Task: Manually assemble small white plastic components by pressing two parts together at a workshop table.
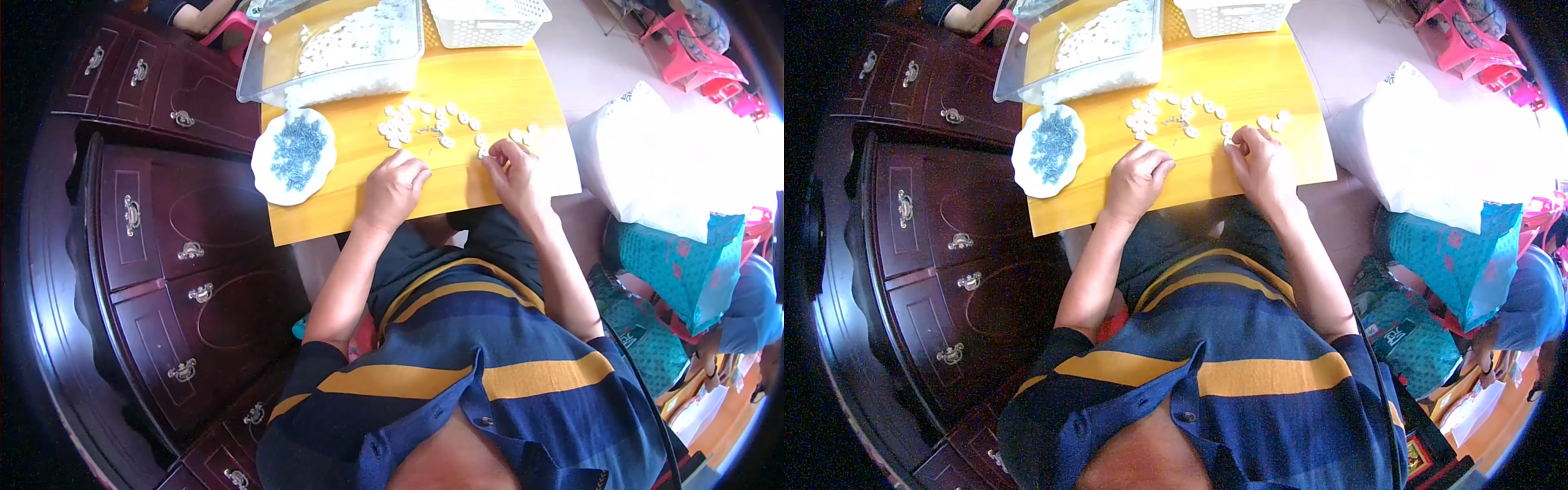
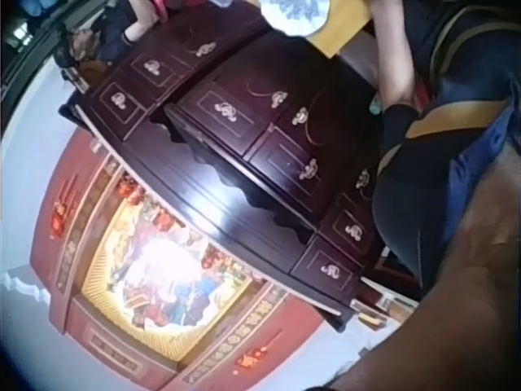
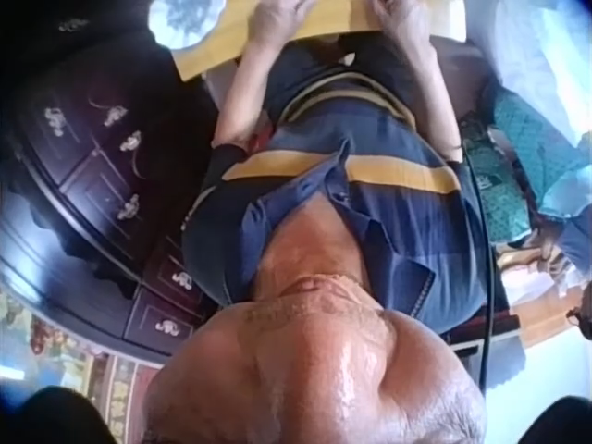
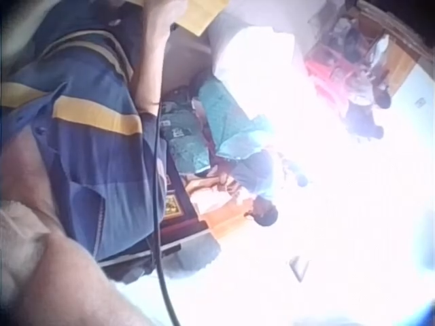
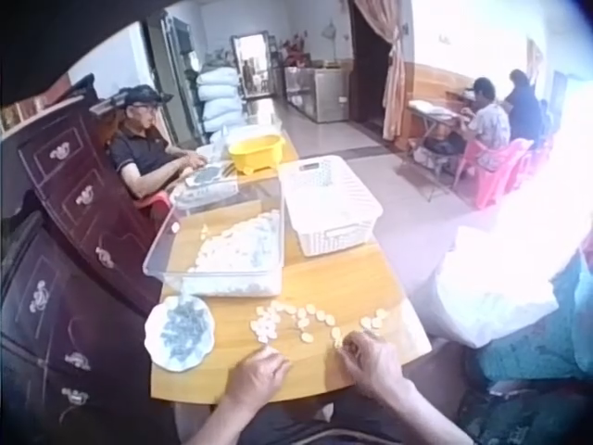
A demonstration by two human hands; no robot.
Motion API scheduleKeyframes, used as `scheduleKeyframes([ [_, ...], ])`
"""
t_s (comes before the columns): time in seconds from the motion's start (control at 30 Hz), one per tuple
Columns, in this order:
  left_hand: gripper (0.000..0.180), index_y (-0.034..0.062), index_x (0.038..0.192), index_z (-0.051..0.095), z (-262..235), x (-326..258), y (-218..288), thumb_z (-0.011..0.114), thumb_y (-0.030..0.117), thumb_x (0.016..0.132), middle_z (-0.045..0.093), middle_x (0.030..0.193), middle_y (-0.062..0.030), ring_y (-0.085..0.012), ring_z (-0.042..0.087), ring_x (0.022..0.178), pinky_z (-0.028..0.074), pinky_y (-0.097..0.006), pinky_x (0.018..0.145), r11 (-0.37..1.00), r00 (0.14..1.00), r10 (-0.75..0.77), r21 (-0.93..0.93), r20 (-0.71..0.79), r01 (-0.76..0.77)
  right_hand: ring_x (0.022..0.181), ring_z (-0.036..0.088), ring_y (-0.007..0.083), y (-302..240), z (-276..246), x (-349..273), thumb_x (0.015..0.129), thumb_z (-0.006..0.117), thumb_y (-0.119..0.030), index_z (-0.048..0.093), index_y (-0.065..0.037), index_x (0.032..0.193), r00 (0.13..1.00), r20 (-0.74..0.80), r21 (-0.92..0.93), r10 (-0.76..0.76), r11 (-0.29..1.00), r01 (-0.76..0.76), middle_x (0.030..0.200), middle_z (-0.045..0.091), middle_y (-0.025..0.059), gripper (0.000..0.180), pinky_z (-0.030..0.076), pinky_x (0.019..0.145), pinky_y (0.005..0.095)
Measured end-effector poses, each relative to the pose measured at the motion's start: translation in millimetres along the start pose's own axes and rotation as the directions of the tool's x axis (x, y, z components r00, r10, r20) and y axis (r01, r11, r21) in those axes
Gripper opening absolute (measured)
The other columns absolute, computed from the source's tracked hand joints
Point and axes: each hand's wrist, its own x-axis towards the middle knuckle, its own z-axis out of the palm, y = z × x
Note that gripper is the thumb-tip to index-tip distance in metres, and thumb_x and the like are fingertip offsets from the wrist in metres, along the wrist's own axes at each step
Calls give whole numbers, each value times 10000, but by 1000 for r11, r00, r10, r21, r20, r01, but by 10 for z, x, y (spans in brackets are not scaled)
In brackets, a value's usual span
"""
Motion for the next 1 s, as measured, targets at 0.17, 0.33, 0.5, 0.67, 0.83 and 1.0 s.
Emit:
scheduleKeyframes([
  [0.17,85,63,918,706,14,-62,19,751,80,848,682,893,-99,-306,683,800,555,-399,719,996,1000,0,93,4,0,781,688,330,-66,54,163,888,710,-147,672,-29,939,999,-11,-26,-44,999,44,839,698,162,135,545,721,409],
  [0.33,140,57,980,705,-6,-157,-15,756,80,852,683,916,-109,-306,688,803,557,-391,706,1000,996,-15,11,-86,16,791,710,318,-258,121,364,890,704,-163,693,-28,928,995,19,-128,-96,987,98,844,717,156,140,553,716,397],
  [0.5,126,62,954,703,8,-184,-29,752,91,842,660,888,-107,-325,673,833,549,-429,730,989,982,-137,-79,-132,127,797,727,318,-294,294,673,896,696,-176,715,-37,937,987,28,-156,-160,974,163,865,730,154,146,567,725,393],
  [0.67,82,50,889,692,59,-221,-92,746,94,846,644,868,-111,-328,660,807,540,-435,722,993,978,-116,-48,-172,109,885,718,313,-345,547,1021,908,669,-234,742,-84,964,983,148,-269,-105,953,142,950,731,147,177,569,789,418],
  [0.83,54,53,868,703,56,-234,-102,745,76,843,662,853,-110,-322,668,792,546,-418,719,993,976,-119,-29,-182,115,910,719,315,-337,842,1197,929,627,-287,765,-123,1027,972,144,-331,-185,917,224,1051,725,128,235,572,829,438],
  [1.0,49,63,860,705,56,-237,-97,737,99,854,656,858,-106,-320,666,804,544,-424,727,993,977,-119,-20,-176,117,904,716,317,-378,928,1266,909,657,-300,773,-130,1009,972,187,-345,-141,917,199,1012,716,122,229,576,834,435],
])
